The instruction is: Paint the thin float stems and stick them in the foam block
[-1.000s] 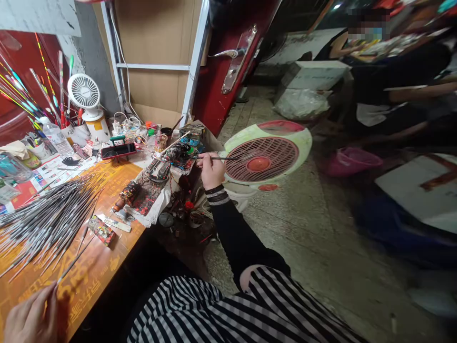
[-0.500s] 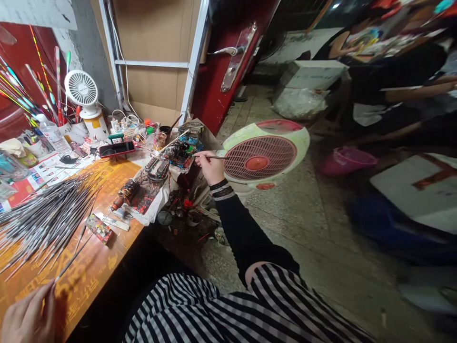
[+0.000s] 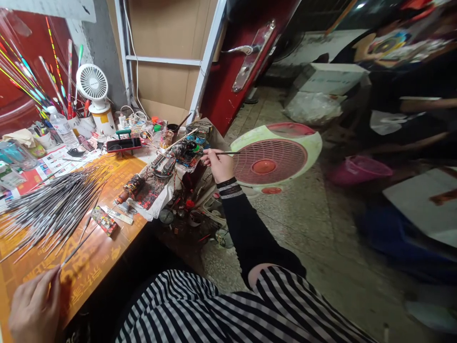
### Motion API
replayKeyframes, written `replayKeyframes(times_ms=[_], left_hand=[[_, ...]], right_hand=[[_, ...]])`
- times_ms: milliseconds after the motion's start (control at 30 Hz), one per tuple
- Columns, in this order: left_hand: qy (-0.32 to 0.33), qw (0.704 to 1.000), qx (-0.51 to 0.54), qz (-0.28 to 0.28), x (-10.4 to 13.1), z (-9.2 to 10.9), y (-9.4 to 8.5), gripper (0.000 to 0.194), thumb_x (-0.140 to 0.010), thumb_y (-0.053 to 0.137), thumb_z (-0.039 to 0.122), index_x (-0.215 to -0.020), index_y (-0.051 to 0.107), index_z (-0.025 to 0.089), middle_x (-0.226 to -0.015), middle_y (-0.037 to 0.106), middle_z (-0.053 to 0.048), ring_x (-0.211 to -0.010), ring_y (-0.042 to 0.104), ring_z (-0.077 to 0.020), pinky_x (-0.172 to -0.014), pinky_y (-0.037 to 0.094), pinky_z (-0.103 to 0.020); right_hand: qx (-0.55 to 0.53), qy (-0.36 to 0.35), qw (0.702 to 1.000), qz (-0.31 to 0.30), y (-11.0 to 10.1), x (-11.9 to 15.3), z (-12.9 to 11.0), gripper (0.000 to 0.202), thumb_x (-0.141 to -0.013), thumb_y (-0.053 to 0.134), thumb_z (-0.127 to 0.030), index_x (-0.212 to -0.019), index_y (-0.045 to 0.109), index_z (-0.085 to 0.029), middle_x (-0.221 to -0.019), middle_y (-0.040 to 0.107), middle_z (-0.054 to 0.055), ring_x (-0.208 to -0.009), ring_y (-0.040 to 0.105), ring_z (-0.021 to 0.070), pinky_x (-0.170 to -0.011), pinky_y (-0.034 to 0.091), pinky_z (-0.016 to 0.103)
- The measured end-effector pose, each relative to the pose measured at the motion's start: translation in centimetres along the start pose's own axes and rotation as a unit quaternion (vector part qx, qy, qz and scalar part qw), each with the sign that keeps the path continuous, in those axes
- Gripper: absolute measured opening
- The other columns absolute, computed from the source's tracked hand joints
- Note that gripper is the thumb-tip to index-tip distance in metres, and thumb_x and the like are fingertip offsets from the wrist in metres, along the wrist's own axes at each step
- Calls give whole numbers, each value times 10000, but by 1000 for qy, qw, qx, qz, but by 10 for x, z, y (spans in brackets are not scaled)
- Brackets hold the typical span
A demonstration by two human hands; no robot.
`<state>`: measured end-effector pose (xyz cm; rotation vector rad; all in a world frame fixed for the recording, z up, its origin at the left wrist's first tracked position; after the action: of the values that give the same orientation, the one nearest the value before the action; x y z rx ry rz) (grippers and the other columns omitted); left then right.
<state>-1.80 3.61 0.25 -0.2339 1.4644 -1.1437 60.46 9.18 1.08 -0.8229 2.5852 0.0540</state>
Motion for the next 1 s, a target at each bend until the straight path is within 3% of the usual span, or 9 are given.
replayKeyframes(times_ms=[133, 267, 367, 467, 533, 567, 700, 867, 1000], left_hand=[[66, 994, -81, 18, -3, 6, 0, 207, -899, 643, 278, -1086, 704, 210, -922, 740, -61, -822, 638, -212, -819, 487, -361], [57, 995, -77, 16, -2, 18, -1, 182, -902, 632, 242, -1064, 701, 198, -908, 733, -61, -811, 624, -204, -819, 484, -346], [30, 998, -62, -3, 0, 27, -2, 164, -927, 597, 225, -1054, 695, 197, -916, 729, -62, -834, 612, -204, -827, 475, -345], [15, 999, -48, -5, 2, 32, -3, 153, -944, 572, 222, -1032, 694, 193, -890, 723, -63, -823, 603, -202, -814, 469, -348], [2, 999, -41, -5, 3, 34, -3, 157, -953, 557, 225, -1021, 695, 200, -883, 721, -61, -823, 603, -200, -807, 468, -349], [-2, 999, -40, -5, 4, 34, -3, 159, -956, 552, 229, -1019, 695, 203, -882, 721, -60, -825, 603, -198, -803, 467, -348], [-3, 999, -41, -15, 7, 36, -3, 163, -966, 540, 230, -1029, 686, 193, -899, 721, -66, -829, 593, -196, -798, 463, -346], [-5, 999, -40, -18, 7, 36, -3, 170, -974, 525, 234, -1024, 682, 194, -901, 718, -69, -833, 596, -194, -805, 464, -350], [2, 999, -45, -12, 5, 38, -4, 161, -978, 525, 236, -993, 679, 191, -873, 710, -58, -801, 582, -185, -787, 457, -338]], right_hand=[[16, -3, 1000, 19, -8, -1, 10, 422, -899, 578, -521, -912, 710, -121, -656, 718, 39, -472, 576, 77, -464, 443, 189], [8, -27, 999, 37, -21, 13, 5, 352, -931, 569, -418, -848, 737, -120, -625, 711, 88, -465, 577, 110, -470, 427, 263], [-54, -88, 988, 118, -17, 49, -12, 259, -914, 623, -429, -813, 768, -240, -630, 704, 56, -507, 621, 165, -526, 448, 357], [-104, -176, 964, 172, -1, 113, -36, 121, -884, 689, -445, -932, 767, -366, -736, 734, 54, -599, 677, 225, -547, 479, 434], [-72, -238, 962, 114, 16, 164, -52, 139, -916, 648, -406, -983, 768, -385, -739, 732, 60, -636, 693, 265, -615, 532, 504], [-46, -277, 960, 12, 28, 189, -61, 176, -927, 627, -361, -1043, 757, -388, -771, 740, 55, -706, 713, 286, -665, 566, 520], [-135, -419, 856, -272, 78, 284, -90, 460, -918, 580, -184, -1362, 607, -301, -930, 768, 58, -780, 735, 230, -690, 633, 406], [-212, -405, 814, -358, 126, 352, -112, 573, -922, 534, -94, -1477, 485, -230, -1057, 762, 92, -950, 744, 220, -815, 651, 371], [-203, -422, 806, -361, 137, 371, -114, 603, -908, 536, -59, -1491, 461, -197, -1081, 762, 105, -1014, 734, 231, -843, 654, 390]])
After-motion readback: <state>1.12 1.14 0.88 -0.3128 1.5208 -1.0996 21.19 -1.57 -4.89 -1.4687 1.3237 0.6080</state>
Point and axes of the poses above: each hand's wrist, its own x-axis away from the middle knuckle, its own y-axis out of the palm, z = x × y, the point moved 2 cm from there along -x, towards the middle knuckle
